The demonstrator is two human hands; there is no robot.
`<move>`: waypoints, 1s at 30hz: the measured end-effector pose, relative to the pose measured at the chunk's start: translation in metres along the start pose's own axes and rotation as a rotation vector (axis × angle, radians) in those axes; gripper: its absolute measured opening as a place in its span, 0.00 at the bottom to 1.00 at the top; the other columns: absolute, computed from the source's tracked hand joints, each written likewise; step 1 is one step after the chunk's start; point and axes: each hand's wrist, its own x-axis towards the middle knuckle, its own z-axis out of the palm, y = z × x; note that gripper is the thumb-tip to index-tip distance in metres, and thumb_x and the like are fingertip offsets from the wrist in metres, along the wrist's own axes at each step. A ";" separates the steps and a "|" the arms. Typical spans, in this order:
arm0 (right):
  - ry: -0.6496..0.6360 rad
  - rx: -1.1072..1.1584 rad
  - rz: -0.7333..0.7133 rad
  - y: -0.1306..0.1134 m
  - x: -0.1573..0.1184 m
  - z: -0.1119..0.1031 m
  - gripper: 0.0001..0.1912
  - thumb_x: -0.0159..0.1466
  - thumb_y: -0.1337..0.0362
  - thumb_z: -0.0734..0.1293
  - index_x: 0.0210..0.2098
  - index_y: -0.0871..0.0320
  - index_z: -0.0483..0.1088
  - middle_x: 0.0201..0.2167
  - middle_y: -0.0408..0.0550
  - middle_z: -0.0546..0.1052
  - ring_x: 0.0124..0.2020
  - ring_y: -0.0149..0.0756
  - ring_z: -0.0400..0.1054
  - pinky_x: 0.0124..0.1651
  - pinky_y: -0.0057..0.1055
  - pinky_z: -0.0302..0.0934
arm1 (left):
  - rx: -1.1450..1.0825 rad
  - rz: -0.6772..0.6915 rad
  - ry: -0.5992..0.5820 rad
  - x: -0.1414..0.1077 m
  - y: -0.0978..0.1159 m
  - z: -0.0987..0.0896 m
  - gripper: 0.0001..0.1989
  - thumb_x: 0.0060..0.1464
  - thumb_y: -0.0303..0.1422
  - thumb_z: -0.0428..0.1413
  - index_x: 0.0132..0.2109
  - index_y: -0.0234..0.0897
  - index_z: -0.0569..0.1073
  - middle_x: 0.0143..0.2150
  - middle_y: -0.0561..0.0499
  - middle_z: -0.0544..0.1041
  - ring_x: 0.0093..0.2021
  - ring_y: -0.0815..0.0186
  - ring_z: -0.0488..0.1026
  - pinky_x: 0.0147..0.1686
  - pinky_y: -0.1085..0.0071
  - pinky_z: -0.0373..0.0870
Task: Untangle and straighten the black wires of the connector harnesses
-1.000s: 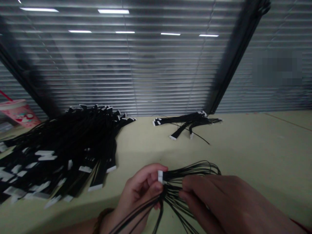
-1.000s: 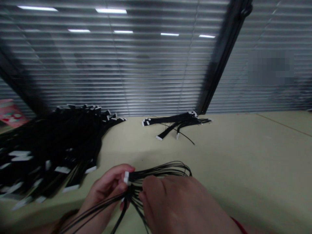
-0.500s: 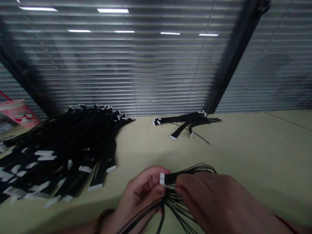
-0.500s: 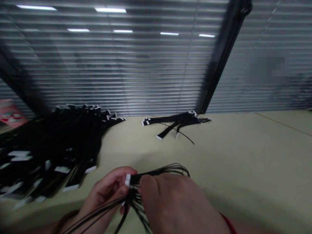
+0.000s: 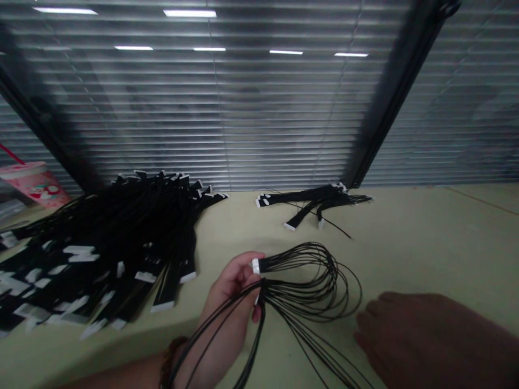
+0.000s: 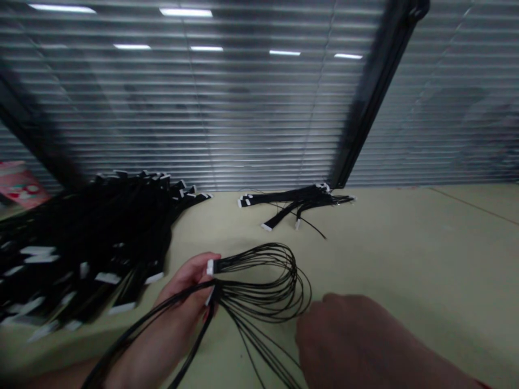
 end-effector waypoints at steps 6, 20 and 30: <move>-0.281 0.319 0.180 -0.018 0.031 0.017 0.11 0.55 0.75 0.60 0.24 0.57 0.71 0.20 0.43 0.74 0.19 0.32 0.67 0.20 0.26 0.52 | -0.013 -0.032 -0.071 -0.002 -0.004 -0.001 0.11 0.51 0.27 0.58 0.44 0.39 0.71 0.27 0.56 0.68 0.23 0.74 0.61 0.22 0.80 0.61; -0.364 1.302 0.527 -0.026 0.048 0.028 0.13 0.62 0.69 0.53 0.25 0.61 0.66 0.20 0.41 0.70 0.23 0.26 0.66 0.26 0.19 0.58 | -0.014 0.100 -0.275 -0.005 -0.013 -0.010 0.08 0.57 0.36 0.55 0.43 0.42 0.71 0.26 0.56 0.69 0.24 0.74 0.64 0.22 0.81 0.62; -0.144 0.979 0.471 -0.030 0.046 0.029 0.07 0.52 0.74 0.60 0.20 0.61 0.61 0.19 0.39 0.63 0.23 0.24 0.53 0.27 0.24 0.45 | -0.046 0.166 -0.275 -0.007 -0.011 -0.005 0.05 0.56 0.33 0.57 0.41 0.42 0.74 0.25 0.56 0.66 0.23 0.75 0.61 0.20 0.85 0.61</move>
